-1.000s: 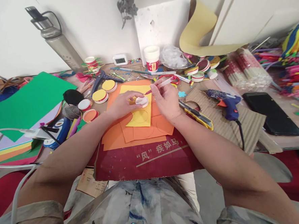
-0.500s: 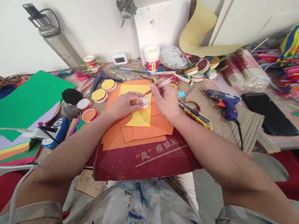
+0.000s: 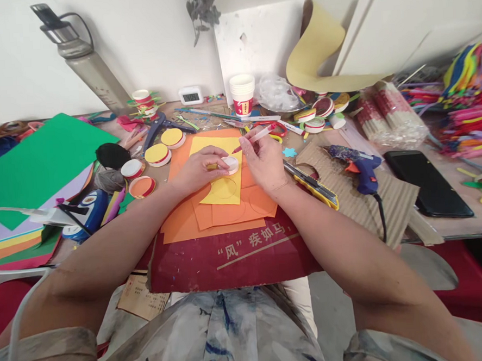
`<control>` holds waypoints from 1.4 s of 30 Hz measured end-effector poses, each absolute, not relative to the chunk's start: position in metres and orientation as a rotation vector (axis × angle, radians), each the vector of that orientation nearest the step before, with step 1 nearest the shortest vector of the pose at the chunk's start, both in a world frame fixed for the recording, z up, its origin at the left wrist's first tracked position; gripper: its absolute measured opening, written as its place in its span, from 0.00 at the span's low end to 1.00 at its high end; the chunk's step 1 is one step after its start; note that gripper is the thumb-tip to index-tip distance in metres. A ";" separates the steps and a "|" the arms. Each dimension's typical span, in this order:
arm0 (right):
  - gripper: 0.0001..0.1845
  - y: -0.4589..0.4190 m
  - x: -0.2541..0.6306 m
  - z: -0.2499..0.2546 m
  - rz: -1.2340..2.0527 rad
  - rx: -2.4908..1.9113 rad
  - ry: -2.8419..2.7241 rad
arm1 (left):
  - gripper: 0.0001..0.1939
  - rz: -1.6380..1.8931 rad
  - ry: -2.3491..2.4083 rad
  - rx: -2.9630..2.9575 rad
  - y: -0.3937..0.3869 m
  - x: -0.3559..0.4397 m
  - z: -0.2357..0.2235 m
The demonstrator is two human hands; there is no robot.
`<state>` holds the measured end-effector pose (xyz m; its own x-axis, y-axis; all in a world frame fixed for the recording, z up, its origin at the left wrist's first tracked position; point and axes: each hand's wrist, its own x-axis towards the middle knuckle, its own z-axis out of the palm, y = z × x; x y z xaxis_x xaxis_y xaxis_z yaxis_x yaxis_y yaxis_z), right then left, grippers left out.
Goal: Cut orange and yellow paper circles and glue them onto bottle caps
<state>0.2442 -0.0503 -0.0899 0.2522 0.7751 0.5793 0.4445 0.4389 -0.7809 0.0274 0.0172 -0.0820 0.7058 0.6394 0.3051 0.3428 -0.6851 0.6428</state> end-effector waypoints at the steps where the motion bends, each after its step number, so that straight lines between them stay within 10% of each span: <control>1: 0.28 -0.050 0.244 -0.089 0.310 -1.196 -1.389 | 0.02 0.706 0.743 2.355 0.018 0.028 -0.083; 16: 0.09 -0.039 0.245 -0.084 0.304 -1.424 -1.541 | 0.02 0.743 0.721 2.366 0.025 0.028 -0.091; 42: 0.12 -0.062 0.244 -0.066 0.237 -1.567 -1.744 | 0.01 0.707 0.676 2.382 0.029 0.028 -0.089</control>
<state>0.2442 -0.0622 -0.0662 0.0479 0.9112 0.4091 0.7693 0.2275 -0.5969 0.0275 0.0286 -0.0887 0.7341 0.5948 0.3275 0.3001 -0.7169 0.6293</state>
